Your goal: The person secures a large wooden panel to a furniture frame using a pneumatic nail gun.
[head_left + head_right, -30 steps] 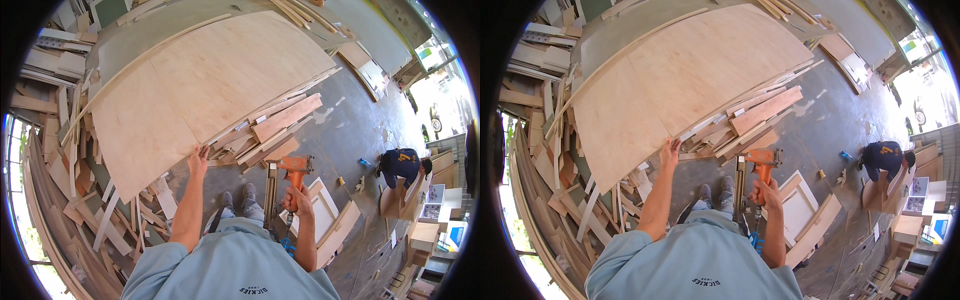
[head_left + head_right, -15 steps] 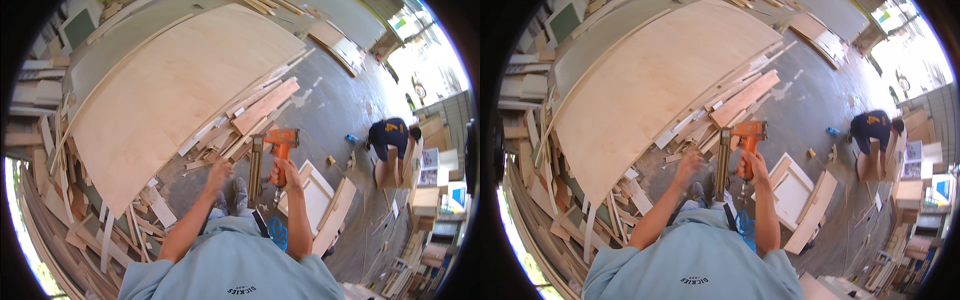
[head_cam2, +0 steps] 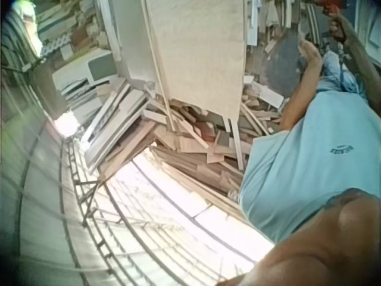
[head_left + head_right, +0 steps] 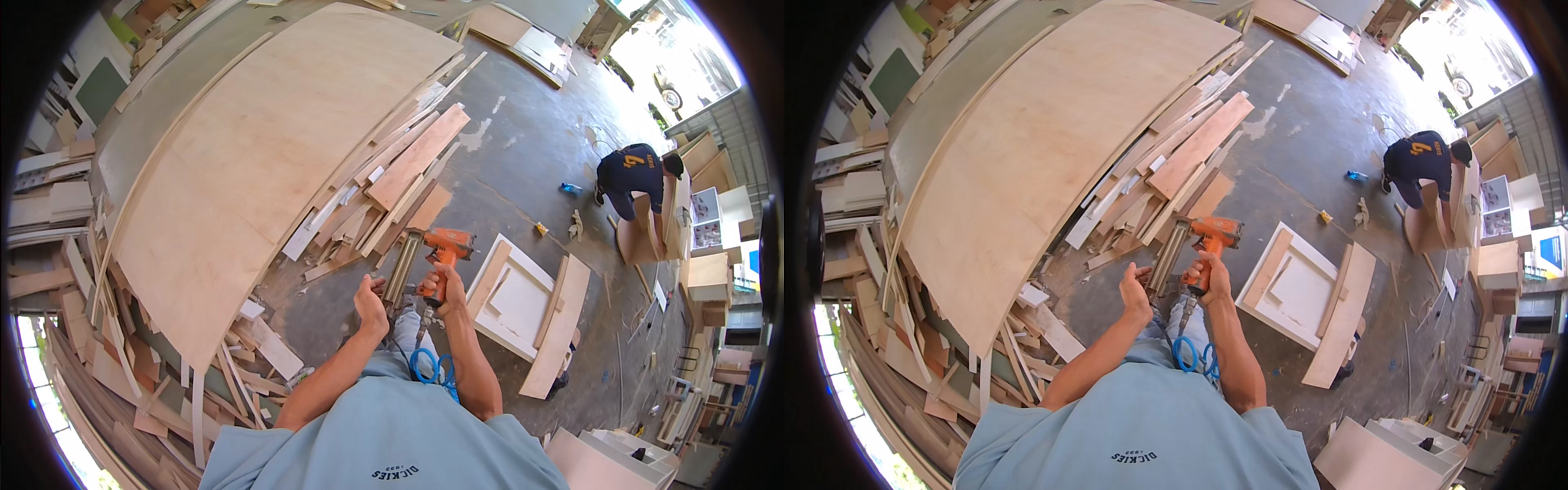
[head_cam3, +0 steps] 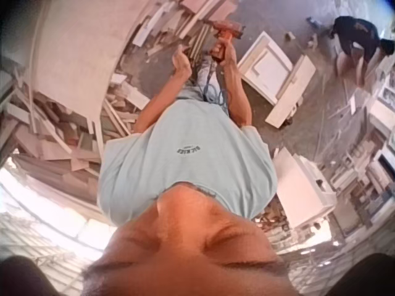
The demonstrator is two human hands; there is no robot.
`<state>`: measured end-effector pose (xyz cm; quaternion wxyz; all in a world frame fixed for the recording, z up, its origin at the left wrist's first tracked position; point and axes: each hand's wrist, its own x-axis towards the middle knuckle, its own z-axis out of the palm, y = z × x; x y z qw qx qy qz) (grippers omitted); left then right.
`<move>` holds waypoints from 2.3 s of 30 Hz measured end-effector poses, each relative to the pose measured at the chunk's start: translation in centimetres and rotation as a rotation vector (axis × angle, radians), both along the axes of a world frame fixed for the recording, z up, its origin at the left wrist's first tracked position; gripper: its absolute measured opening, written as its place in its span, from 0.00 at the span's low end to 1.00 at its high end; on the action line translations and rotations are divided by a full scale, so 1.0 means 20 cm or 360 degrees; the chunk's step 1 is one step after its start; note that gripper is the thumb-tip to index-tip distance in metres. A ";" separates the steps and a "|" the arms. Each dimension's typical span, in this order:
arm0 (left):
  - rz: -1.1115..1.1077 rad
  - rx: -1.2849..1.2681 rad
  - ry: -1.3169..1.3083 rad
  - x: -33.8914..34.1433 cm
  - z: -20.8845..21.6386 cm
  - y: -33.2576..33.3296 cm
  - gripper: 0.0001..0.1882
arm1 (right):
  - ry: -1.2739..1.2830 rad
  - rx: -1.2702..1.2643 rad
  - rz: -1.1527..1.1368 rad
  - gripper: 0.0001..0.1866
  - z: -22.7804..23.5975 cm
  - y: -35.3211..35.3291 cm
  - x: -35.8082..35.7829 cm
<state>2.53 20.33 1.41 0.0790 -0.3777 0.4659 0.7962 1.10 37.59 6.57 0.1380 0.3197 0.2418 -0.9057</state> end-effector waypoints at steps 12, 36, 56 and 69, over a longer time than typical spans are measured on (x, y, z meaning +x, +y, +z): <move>-0.0033 0.0280 -0.0329 -0.02 0.30 0.16 0.28 | 0.0165 -0.0032 0.0086 0.09 -0.01 0.17 -0.10; 0.0494 -0.0019 0.0000 0.05 0.18 0.51 0.39 | 0.0005 0.0182 -0.0066 0.05 0.13 0.46 0.16; 0.1083 0.0754 0.0440 0.02 0.36 0.48 0.37 | 0.0766 0.0416 0.0338 0.29 0.40 0.43 0.02; 0.1349 0.0195 0.0401 0.63 -0.13 -0.64 0.10 | 0.0756 0.1239 0.0989 0.06 0.18 0.34 -0.23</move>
